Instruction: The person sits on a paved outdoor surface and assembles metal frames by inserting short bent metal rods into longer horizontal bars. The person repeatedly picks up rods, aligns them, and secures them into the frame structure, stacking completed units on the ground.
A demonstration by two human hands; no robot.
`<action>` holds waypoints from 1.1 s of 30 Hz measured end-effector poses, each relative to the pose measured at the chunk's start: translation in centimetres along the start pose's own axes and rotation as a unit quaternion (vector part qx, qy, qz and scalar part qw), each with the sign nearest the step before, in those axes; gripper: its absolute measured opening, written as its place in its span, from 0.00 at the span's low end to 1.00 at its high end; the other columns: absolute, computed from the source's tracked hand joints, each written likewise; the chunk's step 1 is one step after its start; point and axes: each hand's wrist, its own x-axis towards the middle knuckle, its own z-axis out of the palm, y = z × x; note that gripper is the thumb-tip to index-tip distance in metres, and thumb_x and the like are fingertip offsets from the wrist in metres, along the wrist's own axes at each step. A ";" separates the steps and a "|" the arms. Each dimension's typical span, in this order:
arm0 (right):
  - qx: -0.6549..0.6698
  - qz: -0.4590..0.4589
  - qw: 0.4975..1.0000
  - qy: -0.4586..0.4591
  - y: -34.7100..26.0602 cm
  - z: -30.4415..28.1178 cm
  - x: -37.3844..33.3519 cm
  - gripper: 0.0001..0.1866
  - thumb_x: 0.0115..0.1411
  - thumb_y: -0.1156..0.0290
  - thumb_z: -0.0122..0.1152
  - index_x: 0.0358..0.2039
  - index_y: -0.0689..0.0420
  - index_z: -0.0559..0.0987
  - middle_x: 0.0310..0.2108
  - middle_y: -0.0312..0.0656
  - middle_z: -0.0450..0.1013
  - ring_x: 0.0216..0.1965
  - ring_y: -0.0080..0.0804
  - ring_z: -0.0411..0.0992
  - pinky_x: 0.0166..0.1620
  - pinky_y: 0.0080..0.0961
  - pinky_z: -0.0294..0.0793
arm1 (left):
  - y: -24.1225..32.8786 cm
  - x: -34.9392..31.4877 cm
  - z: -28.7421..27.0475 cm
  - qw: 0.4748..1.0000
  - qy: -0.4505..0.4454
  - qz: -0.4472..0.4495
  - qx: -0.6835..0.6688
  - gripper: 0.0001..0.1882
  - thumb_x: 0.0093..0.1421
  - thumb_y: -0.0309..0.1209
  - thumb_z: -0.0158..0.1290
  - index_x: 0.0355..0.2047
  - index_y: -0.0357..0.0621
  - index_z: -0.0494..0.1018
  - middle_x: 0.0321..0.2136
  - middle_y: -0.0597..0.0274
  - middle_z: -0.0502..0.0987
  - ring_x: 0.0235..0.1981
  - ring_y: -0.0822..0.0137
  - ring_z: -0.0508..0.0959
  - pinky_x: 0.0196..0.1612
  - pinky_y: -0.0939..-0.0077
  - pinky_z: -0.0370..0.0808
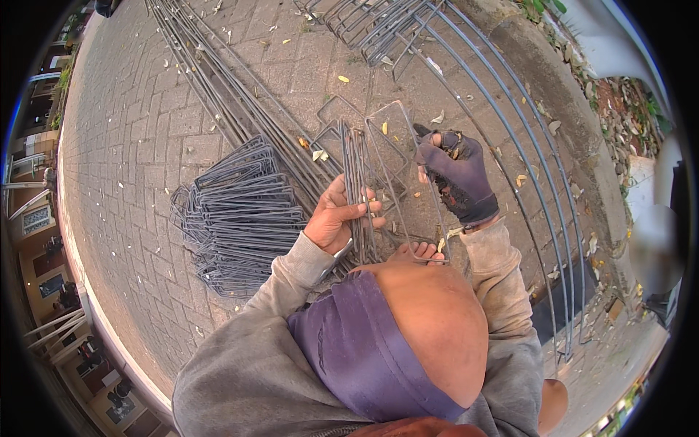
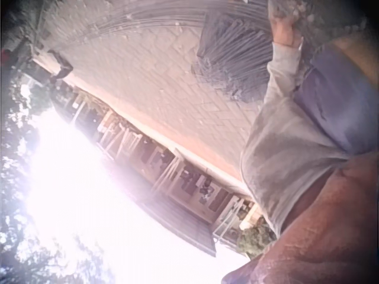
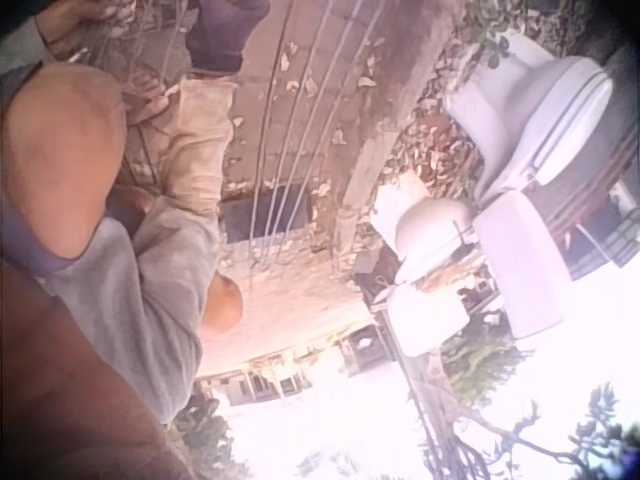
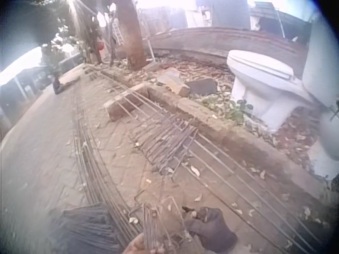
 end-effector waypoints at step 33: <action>-0.703 0.128 0.697 0.061 11.2 -9.0 -1.9 0.16 0.58 0.63 0.62 0.44 0.58 0.82 0.49 0.52 0.78 0.46 0.53 0.78 0.53 0.49 0.73 | 3.3 0.3 -1.0 0.986 0.081 0.139 0.030 0.28 0.62 0.15 0.57 0.60 0.44 0.62 0.46 0.63 0.74 0.44 0.71 0.79 0.42 0.71 0.85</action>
